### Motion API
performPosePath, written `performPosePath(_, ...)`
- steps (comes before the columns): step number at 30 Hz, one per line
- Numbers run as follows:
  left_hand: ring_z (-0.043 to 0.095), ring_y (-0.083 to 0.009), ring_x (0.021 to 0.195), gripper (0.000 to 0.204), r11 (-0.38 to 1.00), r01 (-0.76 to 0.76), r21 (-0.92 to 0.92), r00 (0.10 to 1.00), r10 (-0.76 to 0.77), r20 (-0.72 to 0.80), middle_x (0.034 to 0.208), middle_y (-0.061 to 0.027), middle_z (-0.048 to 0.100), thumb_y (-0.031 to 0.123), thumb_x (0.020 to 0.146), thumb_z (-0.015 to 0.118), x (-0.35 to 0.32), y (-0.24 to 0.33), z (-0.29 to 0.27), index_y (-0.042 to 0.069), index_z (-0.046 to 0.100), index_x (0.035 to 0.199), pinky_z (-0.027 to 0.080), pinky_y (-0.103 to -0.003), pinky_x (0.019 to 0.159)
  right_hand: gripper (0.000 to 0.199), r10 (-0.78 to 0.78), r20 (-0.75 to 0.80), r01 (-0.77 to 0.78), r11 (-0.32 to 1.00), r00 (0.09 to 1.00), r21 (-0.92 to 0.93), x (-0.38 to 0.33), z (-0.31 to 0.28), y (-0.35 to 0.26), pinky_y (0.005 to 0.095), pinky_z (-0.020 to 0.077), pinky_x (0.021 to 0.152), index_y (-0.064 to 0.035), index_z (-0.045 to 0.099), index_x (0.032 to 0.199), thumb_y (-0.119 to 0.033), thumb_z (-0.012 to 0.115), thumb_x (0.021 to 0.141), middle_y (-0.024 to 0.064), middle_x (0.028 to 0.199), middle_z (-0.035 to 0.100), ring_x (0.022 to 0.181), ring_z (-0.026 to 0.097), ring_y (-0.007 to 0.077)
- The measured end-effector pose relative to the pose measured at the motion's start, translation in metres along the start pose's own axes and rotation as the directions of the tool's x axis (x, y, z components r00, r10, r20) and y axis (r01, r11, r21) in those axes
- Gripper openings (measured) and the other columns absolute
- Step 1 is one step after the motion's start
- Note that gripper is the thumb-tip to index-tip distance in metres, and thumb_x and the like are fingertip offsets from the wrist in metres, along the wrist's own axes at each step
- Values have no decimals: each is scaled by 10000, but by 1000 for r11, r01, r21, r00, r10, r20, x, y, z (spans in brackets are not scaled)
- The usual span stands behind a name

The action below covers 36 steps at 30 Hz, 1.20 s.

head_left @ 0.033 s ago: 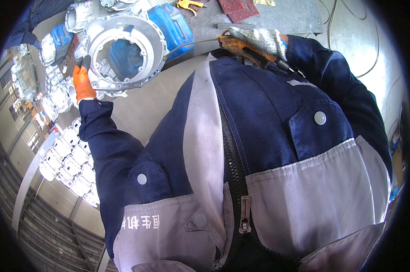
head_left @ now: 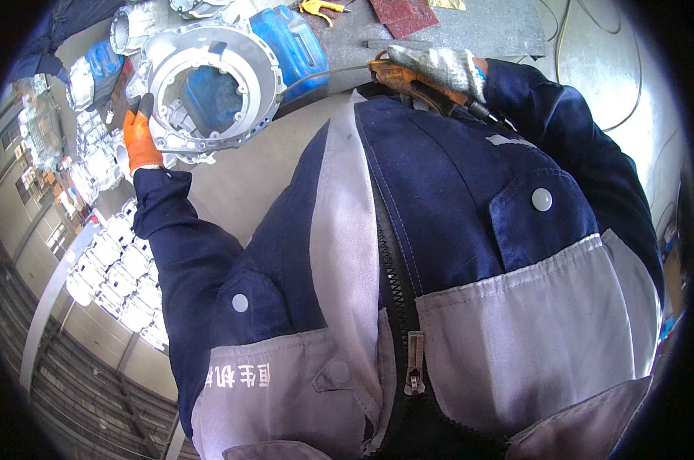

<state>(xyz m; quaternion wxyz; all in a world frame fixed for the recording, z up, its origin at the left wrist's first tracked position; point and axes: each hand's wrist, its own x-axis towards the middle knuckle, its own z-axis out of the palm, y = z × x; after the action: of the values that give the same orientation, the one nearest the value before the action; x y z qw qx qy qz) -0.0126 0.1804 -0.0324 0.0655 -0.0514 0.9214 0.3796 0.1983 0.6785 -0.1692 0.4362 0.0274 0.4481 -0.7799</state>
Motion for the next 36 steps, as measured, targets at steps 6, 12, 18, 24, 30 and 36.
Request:
performPosePath(6,517,-166,857,331,998,44,33,999,-44,5,951,-68,590,269,835,560,-6,14,4,3,594,1028,402,-290,783,495,-91,-7,90,989,996,-118,0,10,-12,261,526,721,-66,457,1253,-402,469,889,148,1073,561,858,603,151)
performPosePath(12,502,-172,972,333,994,-9,110,1000,6,27,1061,-86,566,256,863,537,-19,32,12,-13,593,1052,377,-285,868,419,22,36,-18,994,999,-104,9,-7,0,277,474,840,-76,429,1283,-319,402,943,127,1132,552,963,580,163)
performPosePath(18,501,-174,878,422,994,-71,85,997,70,15,968,-56,597,321,779,639,-20,33,12,3,600,1054,371,-287,814,436,-29,-8,28,993,1000,-115,7,-6,4,286,485,830,-87,413,1301,-328,406,938,144,1193,521,992,574,182)
performPosePath(24,499,-178,848,402,985,-82,151,997,80,18,936,-56,597,319,783,627,-16,27,8,7,605,1036,378,-289,786,452,-153,71,164,970,986,-177,-3,21,-28,274,486,803,-78,470,1253,-390,400,934,130,1140,558,957,578,161)
performPosePath(30,484,-179,1052,377,998,27,52,999,-29,37,1134,-105,552,244,852,557,-16,28,9,-24,562,1118,355,-287,921,427,104,-193,-145,966,976,-212,-16,39,-43,278,473,821,-71,493,1229,-367,354,955,119,1115,570,952,576,152)
performPosePath(36,499,-170,847,384,1000,4,2,1000,-4,-1,928,-47,601,304,781,640,-17,32,13,7,611,1023,379,-292,798,434,-9,-106,4,999,994,-44,4,14,4,264,510,769,-53,431,1272,-322,409,932,148,1117,549,896,594,162)
